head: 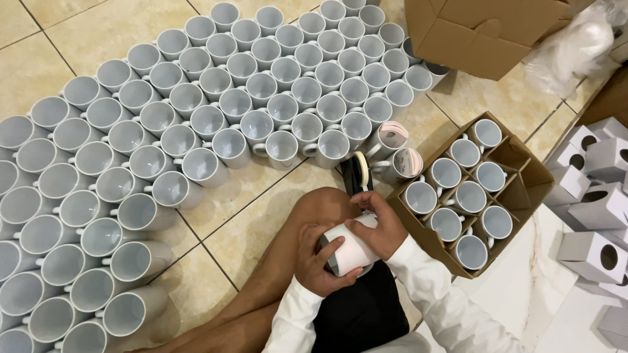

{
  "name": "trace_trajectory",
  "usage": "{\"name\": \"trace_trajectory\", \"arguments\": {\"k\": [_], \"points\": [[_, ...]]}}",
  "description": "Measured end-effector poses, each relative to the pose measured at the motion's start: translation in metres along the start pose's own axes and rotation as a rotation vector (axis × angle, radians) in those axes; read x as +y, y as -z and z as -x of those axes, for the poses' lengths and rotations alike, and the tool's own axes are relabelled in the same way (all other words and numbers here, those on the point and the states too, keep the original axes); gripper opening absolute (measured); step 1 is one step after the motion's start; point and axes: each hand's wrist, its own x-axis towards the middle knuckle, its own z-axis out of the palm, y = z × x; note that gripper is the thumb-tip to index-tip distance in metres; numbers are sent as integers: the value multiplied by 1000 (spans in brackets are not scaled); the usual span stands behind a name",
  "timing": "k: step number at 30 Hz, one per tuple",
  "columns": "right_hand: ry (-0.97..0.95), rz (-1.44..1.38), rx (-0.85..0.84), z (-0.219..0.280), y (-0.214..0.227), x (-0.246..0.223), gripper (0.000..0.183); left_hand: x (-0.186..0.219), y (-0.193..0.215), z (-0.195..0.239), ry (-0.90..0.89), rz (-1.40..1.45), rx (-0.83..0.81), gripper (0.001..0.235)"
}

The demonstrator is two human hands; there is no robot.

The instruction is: The person picks up white mugs from the floor, applies small labels using a tape dispenser, and places the mugs into the compartments of a cardboard box.

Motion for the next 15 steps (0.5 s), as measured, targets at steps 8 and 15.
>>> {"name": "trace_trajectory", "arguments": {"k": [8,15], "points": [[-39,-3,-78,-1,10,-6,37,-3,-1,4,8,10,-21,57],[-203,-210,-126,17,22,-17,65,-3,-6,0,30,97,131,58]]}}
